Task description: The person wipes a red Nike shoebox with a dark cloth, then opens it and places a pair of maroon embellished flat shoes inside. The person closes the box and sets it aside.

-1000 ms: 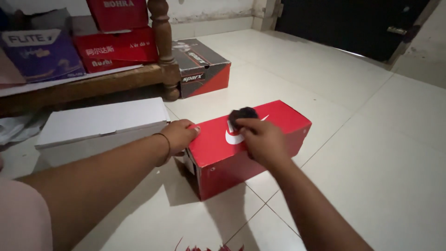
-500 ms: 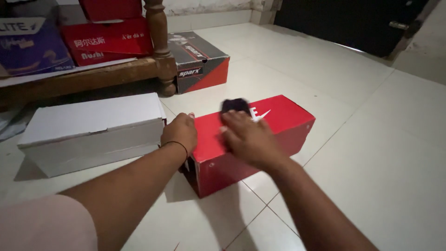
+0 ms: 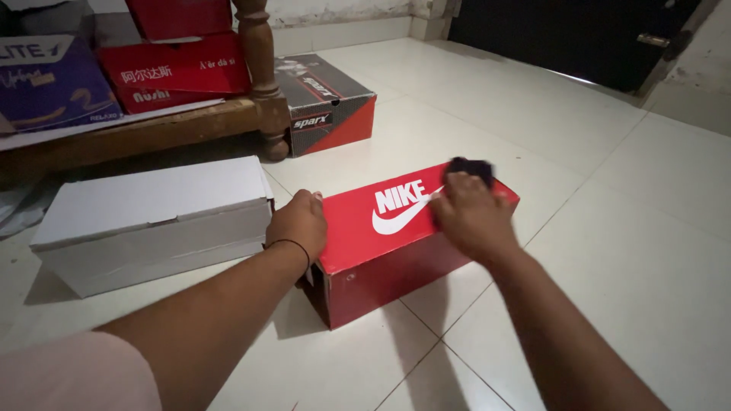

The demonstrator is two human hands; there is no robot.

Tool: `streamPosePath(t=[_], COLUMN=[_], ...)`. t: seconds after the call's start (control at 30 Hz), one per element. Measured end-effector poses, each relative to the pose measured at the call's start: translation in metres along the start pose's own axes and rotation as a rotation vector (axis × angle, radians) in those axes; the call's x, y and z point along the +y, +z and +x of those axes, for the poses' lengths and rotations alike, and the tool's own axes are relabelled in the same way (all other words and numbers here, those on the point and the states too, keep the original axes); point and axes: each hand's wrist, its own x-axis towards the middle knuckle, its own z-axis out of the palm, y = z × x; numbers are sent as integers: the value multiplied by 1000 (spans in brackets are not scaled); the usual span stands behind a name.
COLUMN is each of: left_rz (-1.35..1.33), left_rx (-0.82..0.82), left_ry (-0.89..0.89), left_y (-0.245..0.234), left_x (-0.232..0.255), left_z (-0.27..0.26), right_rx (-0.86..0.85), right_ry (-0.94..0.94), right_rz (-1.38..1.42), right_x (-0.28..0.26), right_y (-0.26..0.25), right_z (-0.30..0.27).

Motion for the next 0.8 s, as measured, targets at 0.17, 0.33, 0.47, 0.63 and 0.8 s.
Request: streamPosePath(t=[0.17,0.33,0.47,0.63,0.8], left_rz=[31,32,-4,-323,-396], left_rx=[-11,-106,-218,-404,-378], left_ry=[24,41,-139,-485,-249], left_y=[5,-10,-21,-44,-39], left_x=[-7,-11,-25,-3,-5], left_z=[10,9,12,-18,-3], right_rx=[-43,-167,-15,141,66], right_ry=[-347,-339,-224,-36,-42], right_rz=[127,108,96,-8,-42], right_x=[-48,-70,-47,7,-4], right_y=[18,10,11,19,8], right_z=[-20,-33,-17,4,-6])
